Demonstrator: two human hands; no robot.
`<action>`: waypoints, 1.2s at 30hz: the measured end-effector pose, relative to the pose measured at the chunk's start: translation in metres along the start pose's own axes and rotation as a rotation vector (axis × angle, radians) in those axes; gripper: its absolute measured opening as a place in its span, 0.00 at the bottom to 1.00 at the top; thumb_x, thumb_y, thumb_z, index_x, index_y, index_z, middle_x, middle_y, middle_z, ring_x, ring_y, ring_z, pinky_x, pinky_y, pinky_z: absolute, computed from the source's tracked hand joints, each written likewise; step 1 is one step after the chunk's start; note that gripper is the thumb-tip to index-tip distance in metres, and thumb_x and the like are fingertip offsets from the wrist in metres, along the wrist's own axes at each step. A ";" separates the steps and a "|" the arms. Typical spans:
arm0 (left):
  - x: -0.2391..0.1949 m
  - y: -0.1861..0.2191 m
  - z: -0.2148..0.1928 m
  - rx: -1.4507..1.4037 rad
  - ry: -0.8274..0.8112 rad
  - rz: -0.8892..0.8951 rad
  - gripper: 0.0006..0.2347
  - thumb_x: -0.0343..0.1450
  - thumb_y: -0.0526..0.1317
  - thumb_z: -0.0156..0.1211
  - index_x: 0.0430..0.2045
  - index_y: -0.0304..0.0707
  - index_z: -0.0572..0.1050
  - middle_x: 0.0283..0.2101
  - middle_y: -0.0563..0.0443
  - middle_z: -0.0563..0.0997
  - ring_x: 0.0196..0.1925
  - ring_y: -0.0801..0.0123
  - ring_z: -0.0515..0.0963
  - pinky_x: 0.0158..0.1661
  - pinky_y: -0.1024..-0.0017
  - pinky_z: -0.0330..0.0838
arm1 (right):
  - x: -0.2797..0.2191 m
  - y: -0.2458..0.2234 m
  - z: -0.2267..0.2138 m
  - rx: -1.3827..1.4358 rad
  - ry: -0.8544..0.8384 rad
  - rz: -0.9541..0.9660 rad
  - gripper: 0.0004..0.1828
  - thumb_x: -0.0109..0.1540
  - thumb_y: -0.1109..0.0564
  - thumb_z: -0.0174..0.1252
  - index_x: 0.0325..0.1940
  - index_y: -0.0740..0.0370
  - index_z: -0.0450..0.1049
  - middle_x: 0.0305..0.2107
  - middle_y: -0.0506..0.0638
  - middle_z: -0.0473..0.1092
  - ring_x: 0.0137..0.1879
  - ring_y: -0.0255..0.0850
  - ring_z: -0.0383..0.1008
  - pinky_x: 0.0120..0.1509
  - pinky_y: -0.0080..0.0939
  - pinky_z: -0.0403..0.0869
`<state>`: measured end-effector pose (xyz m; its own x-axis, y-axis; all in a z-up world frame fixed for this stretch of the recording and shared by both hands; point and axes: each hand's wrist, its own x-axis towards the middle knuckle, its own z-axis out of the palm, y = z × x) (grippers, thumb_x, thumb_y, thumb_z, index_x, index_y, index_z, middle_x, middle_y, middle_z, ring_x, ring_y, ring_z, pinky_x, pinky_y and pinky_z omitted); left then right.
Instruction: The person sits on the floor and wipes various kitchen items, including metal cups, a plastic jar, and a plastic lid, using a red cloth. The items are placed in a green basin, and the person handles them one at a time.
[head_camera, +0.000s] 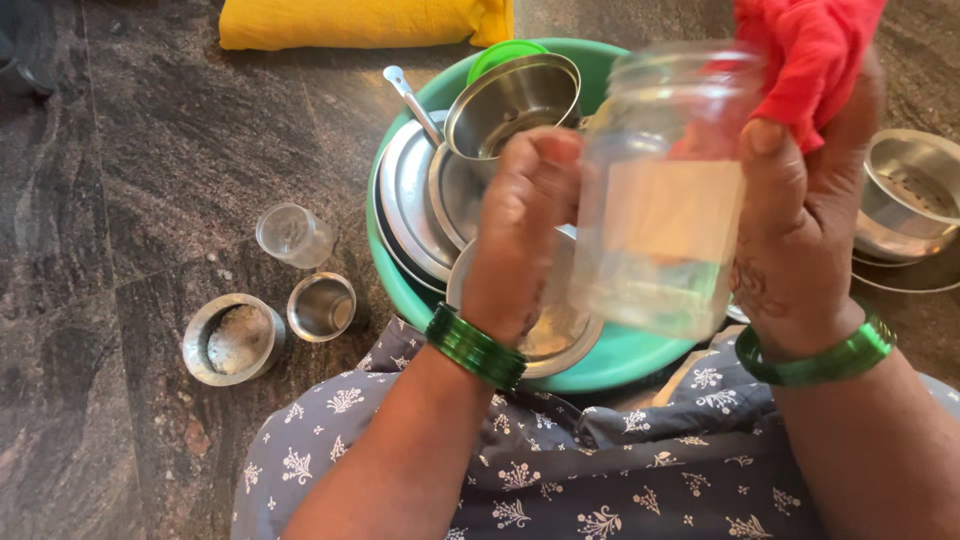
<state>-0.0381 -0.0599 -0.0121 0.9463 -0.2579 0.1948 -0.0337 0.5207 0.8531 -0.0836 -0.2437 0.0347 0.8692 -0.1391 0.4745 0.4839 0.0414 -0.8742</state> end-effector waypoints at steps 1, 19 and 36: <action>-0.001 0.000 0.003 0.073 -0.047 0.021 0.19 0.80 0.48 0.57 0.60 0.34 0.66 0.48 0.48 0.74 0.47 0.71 0.77 0.48 0.71 0.78 | -0.001 0.003 -0.002 -0.043 0.039 0.002 0.27 0.79 0.54 0.53 0.78 0.55 0.50 0.64 0.53 0.61 0.59 0.39 0.66 0.64 0.42 0.70; 0.012 0.017 -0.031 -0.077 -0.065 0.008 0.51 0.70 0.57 0.70 0.76 0.42 0.33 0.63 0.30 0.70 0.61 0.51 0.76 0.53 0.51 0.80 | -0.011 0.026 0.002 -0.346 -0.298 -0.151 0.22 0.71 0.64 0.46 0.71 0.57 0.61 0.75 0.62 0.50 0.68 0.50 0.66 0.68 0.45 0.70; 0.023 -0.008 -0.035 -0.598 -0.227 -0.184 0.35 0.74 0.53 0.59 0.72 0.45 0.46 0.65 0.31 0.68 0.61 0.43 0.77 0.59 0.43 0.77 | -0.029 0.013 0.010 -0.077 -0.152 0.053 0.20 0.81 0.56 0.45 0.76 0.64 0.60 0.62 0.50 0.65 0.64 0.38 0.67 0.69 0.36 0.70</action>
<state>-0.0047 -0.0411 -0.0315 0.8263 -0.5166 0.2243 0.3682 0.7968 0.4791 -0.1018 -0.2297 0.0109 0.9014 0.0131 0.4328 0.4330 -0.0316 -0.9008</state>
